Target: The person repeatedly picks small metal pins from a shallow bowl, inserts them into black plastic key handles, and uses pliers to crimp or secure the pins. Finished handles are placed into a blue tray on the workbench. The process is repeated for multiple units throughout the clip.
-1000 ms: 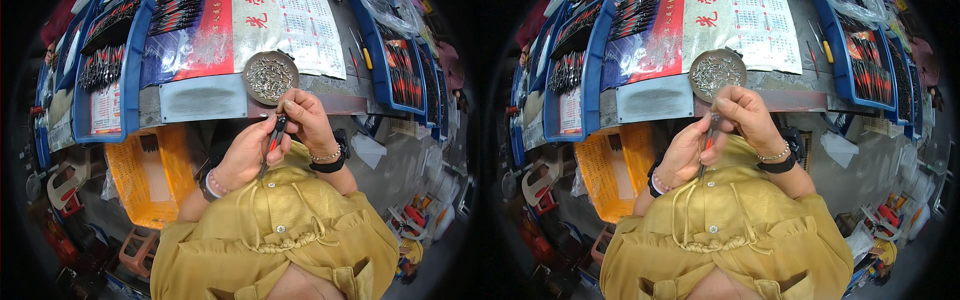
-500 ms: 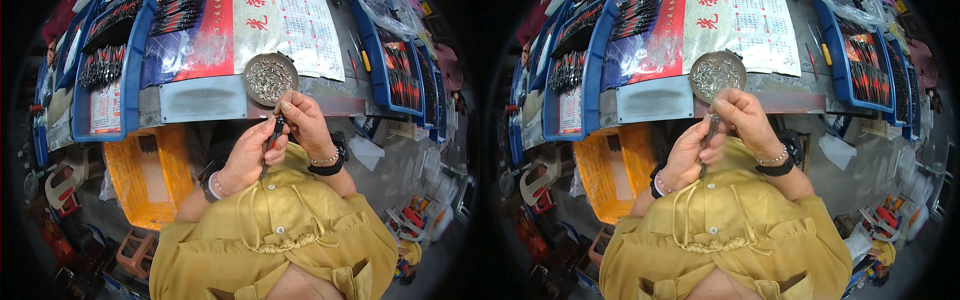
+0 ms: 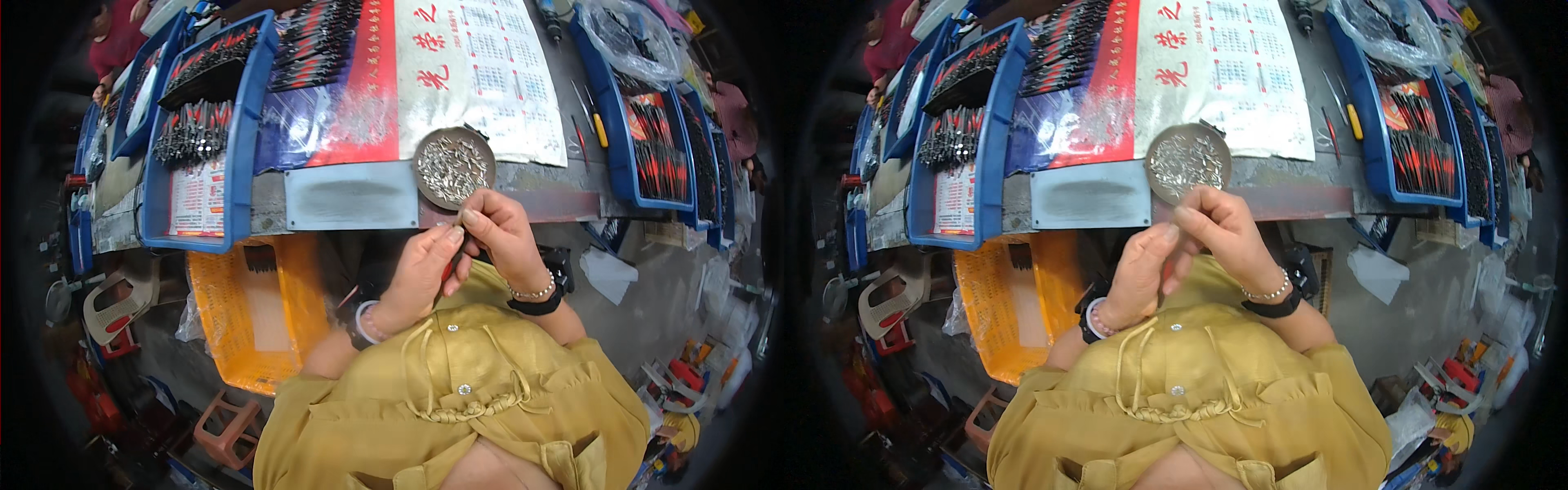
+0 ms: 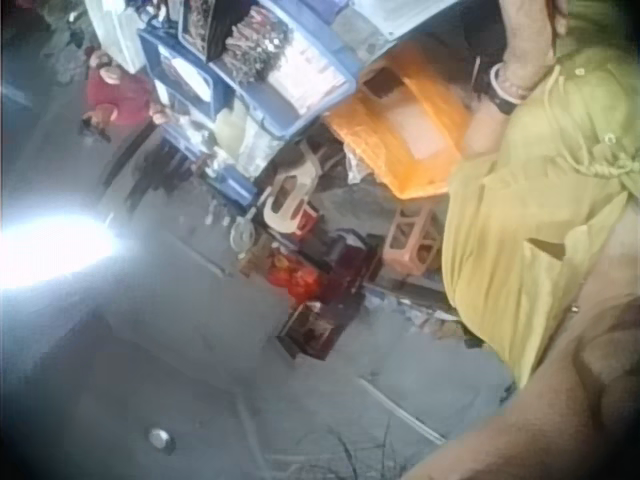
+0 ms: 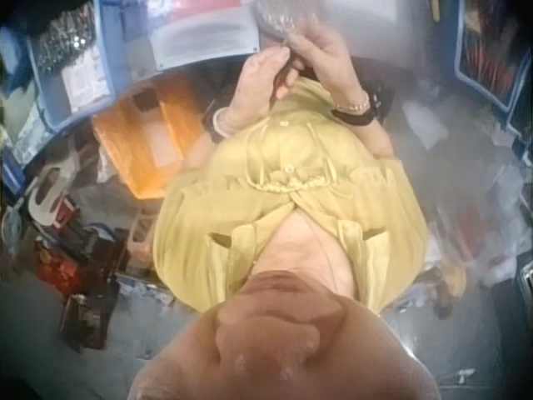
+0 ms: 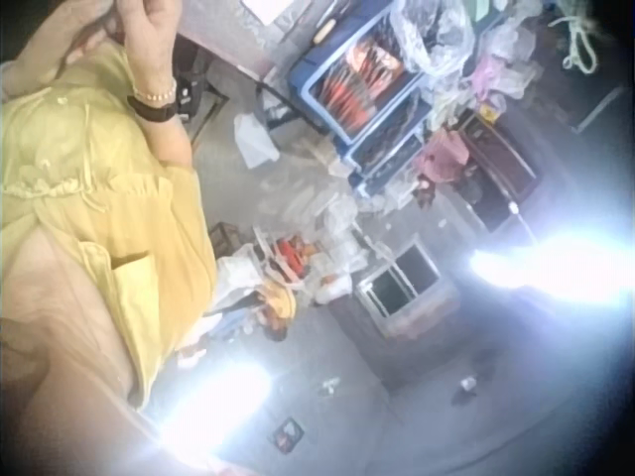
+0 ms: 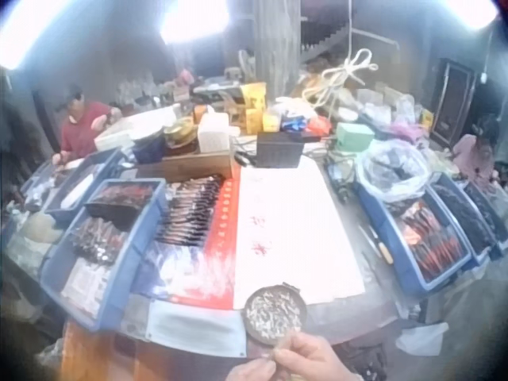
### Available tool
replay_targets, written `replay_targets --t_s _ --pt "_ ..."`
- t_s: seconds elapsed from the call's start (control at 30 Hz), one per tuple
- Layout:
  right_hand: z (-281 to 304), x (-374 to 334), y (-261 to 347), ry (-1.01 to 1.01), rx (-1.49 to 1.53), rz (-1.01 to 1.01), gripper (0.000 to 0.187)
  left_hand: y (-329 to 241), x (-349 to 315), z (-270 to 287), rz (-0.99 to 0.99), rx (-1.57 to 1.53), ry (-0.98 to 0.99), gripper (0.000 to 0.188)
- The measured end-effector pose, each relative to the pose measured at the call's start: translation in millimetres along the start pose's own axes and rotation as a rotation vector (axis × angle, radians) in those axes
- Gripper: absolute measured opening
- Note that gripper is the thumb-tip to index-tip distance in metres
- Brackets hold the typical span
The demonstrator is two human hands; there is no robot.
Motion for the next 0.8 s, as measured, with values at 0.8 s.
replay_targets --t_s 0.8 --pt "43 1 3 -0.353 -0.195 0.208 0.011 -124 63 50 -0.906 1.058 -0.191 0.02"
Point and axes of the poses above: each hand's wrist, its own x-axis towards the middle knuckle, its own z-axis out of the back of the hand, y = z × x, the point moved 1 cm from there along x, towards the middle knuckle, and after that the axes turned 7 degrees about -x, right-handed, at the moved point
